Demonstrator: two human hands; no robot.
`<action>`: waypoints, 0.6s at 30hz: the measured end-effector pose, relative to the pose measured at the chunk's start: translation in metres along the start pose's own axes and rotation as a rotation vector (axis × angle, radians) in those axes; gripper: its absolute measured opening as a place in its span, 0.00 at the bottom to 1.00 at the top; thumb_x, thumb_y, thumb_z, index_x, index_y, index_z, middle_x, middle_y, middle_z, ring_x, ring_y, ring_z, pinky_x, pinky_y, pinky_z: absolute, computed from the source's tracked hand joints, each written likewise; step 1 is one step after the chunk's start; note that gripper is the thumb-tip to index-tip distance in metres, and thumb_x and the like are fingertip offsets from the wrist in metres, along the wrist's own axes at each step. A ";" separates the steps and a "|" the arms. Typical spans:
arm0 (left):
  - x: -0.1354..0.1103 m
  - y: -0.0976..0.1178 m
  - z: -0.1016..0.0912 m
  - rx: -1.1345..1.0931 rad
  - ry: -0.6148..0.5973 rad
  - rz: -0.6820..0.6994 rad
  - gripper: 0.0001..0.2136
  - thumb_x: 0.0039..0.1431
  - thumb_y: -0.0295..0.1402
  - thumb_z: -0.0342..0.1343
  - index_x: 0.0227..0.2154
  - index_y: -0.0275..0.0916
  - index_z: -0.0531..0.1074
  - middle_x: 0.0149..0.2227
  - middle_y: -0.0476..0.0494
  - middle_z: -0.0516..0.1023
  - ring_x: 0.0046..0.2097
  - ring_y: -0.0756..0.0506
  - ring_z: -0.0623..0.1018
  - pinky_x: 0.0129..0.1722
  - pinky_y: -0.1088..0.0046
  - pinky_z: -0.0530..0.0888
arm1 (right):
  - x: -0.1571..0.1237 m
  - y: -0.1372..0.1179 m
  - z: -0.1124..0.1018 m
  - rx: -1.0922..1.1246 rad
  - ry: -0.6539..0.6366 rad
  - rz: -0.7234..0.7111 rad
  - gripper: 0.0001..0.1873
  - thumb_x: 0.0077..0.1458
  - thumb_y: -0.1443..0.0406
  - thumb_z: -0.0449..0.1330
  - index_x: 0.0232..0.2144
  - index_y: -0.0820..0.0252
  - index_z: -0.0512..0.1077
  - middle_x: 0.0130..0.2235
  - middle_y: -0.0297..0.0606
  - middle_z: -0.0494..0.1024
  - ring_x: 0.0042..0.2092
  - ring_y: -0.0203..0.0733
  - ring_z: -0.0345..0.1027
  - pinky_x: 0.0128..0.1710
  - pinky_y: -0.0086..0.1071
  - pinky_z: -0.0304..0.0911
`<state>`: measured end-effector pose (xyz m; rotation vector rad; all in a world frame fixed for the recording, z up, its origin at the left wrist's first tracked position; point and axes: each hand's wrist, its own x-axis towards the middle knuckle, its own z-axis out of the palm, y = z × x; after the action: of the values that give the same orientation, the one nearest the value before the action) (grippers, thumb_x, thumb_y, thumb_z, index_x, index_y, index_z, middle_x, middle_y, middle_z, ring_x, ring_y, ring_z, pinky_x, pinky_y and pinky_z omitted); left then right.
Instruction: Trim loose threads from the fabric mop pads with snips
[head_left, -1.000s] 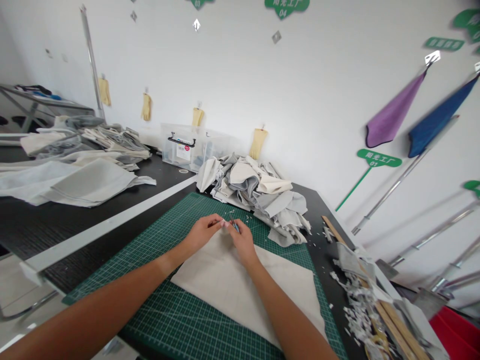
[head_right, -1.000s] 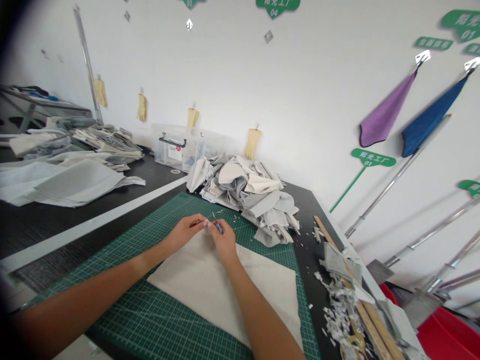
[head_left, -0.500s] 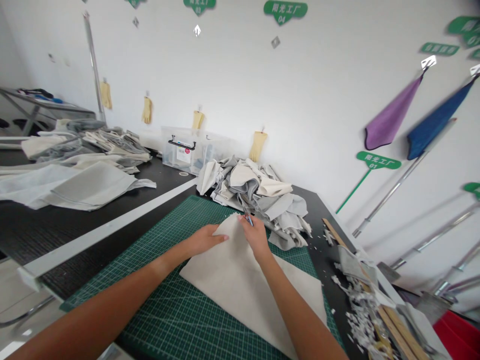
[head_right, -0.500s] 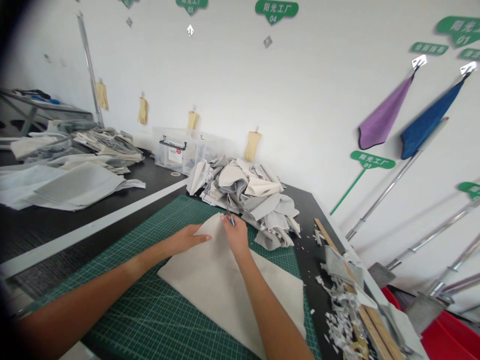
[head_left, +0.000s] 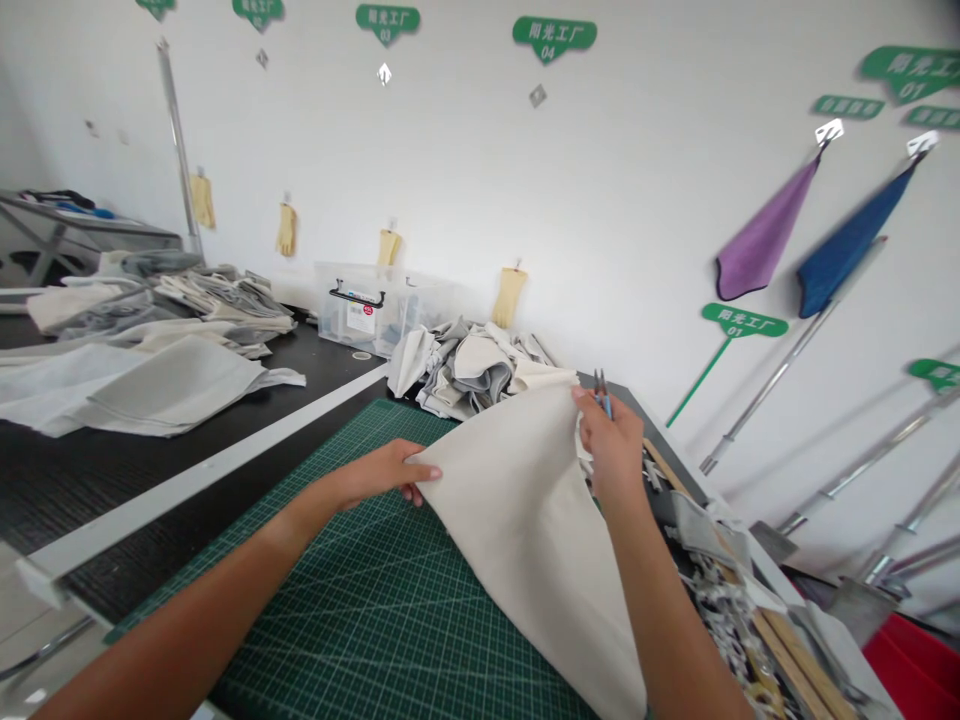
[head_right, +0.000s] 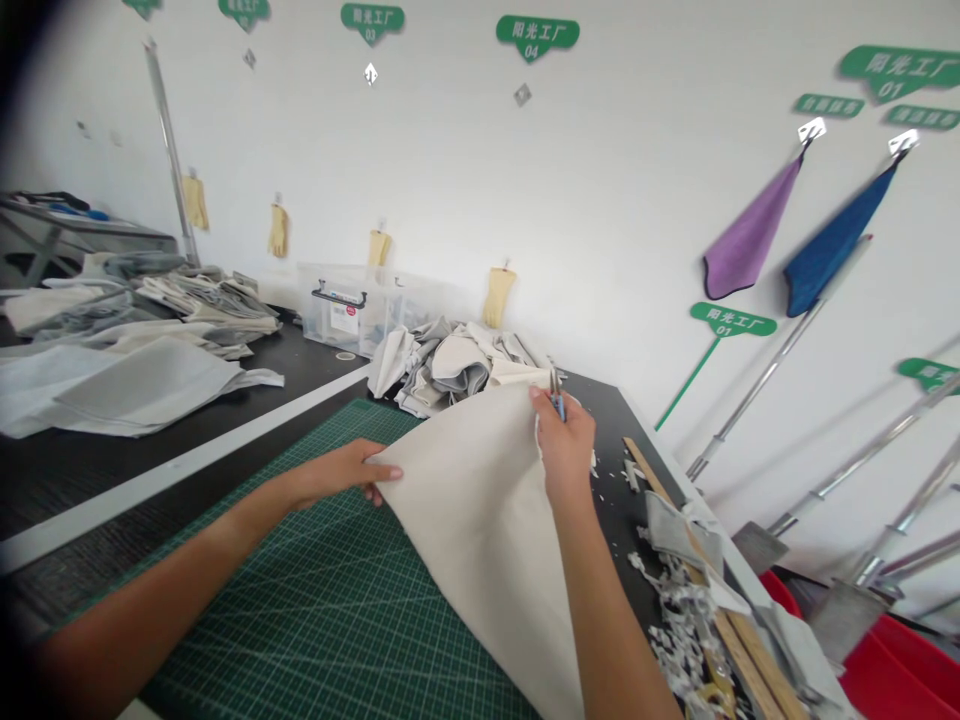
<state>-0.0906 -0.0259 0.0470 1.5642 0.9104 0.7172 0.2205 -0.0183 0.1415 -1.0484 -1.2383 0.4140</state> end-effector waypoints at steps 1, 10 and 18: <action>-0.001 0.005 0.000 -0.025 0.041 0.023 0.19 0.55 0.47 0.62 0.38 0.35 0.78 0.33 0.40 0.82 0.32 0.44 0.79 0.34 0.70 0.73 | 0.002 -0.006 -0.007 0.060 0.019 0.024 0.17 0.53 0.51 0.65 0.30 0.59 0.70 0.18 0.21 0.52 0.17 0.28 0.42 0.15 0.26 0.39; -0.008 0.040 0.007 -0.208 0.279 0.260 0.13 0.62 0.43 0.57 0.38 0.37 0.75 0.42 0.39 0.80 0.46 0.43 0.77 0.49 0.66 0.71 | 0.016 -0.045 -0.056 0.277 0.121 0.114 0.24 0.46 0.59 0.72 0.23 0.57 0.58 0.17 0.19 0.48 0.16 0.25 0.39 0.12 0.24 0.35; -0.014 0.056 0.014 -0.058 0.460 0.428 0.10 0.63 0.42 0.57 0.37 0.40 0.70 0.37 0.48 0.77 0.39 0.48 0.75 0.40 0.73 0.70 | 0.014 -0.057 -0.077 0.190 -0.130 0.184 0.16 0.51 0.58 0.70 0.30 0.61 0.69 0.19 0.20 0.47 0.18 0.25 0.37 0.15 0.24 0.34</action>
<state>-0.0765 -0.0490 0.0995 1.5866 0.8750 1.4381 0.2794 -0.0684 0.1994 -0.9870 -1.1943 0.7379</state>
